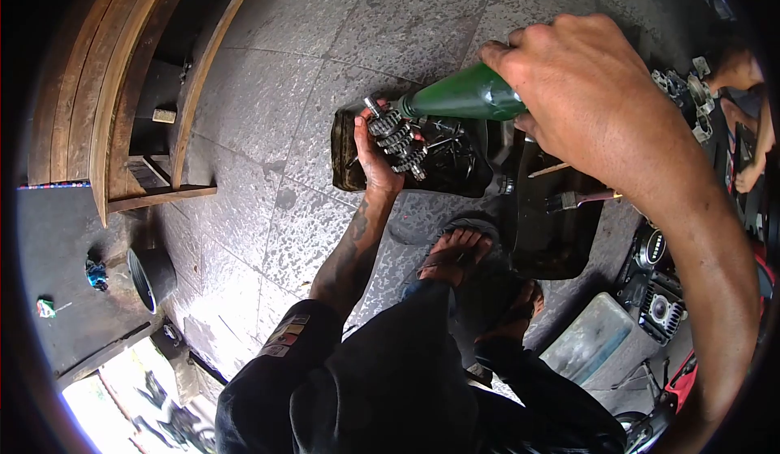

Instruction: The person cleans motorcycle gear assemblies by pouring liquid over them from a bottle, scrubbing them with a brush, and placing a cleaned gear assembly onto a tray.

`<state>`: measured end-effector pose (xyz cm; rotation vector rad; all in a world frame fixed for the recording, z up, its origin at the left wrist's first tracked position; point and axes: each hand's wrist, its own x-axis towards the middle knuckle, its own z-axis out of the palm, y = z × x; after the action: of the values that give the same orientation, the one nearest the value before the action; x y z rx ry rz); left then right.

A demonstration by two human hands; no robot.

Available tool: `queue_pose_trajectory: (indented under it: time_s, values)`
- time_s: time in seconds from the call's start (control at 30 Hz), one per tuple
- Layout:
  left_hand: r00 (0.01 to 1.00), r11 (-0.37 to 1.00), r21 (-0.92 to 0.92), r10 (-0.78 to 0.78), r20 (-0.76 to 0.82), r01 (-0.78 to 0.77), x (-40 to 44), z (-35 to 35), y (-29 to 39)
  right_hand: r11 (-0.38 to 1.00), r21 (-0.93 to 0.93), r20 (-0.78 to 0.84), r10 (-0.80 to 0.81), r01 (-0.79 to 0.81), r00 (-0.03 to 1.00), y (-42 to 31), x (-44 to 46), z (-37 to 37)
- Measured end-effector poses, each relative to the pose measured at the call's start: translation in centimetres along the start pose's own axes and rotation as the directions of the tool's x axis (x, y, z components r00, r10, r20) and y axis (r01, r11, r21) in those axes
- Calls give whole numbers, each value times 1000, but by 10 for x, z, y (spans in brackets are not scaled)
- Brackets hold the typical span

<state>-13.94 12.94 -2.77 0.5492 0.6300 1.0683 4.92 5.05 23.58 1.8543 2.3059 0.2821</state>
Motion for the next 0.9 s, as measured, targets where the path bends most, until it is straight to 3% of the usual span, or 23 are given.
queue_pose_trajectory:
  time_s: [0.1,0.3,0.4,0.47,0.5,0.6,0.63,0.77,0.9]
  values:
    - [998,998,21,57,18,-57,2,1,0,998,-8,-54,-61,60,997,4,5,-6]
    - [997,997,-28,75,-2,-75,-1,0,-7,999,-28,208,33,-27,978,-9,18,-35]
    - [995,995,38,94,-18,-93,-2,3,-7,998,-33,180,-45,52,983,-4,14,-31]
    - [996,996,19,90,12,-91,-3,2,-9,987,103,-18,-122,123,992,1,9,-31]
    - [996,996,4,93,11,-93,-5,4,-7,988,141,105,-86,70,991,0,13,-39]
    - [995,994,-51,102,7,-101,-7,7,-8,992,97,-48,-78,82,996,-3,10,-41]
    - [995,993,-60,98,6,-97,-6,6,-8,993,114,136,0,-16,991,-3,12,-47]
    - [997,996,-51,69,-16,-70,-7,3,-9,998,27,173,48,-54,984,-3,14,-48]
    - [997,996,-33,79,-9,-79,-8,2,-10,1000,11,73,-10,9,997,3,15,-39]
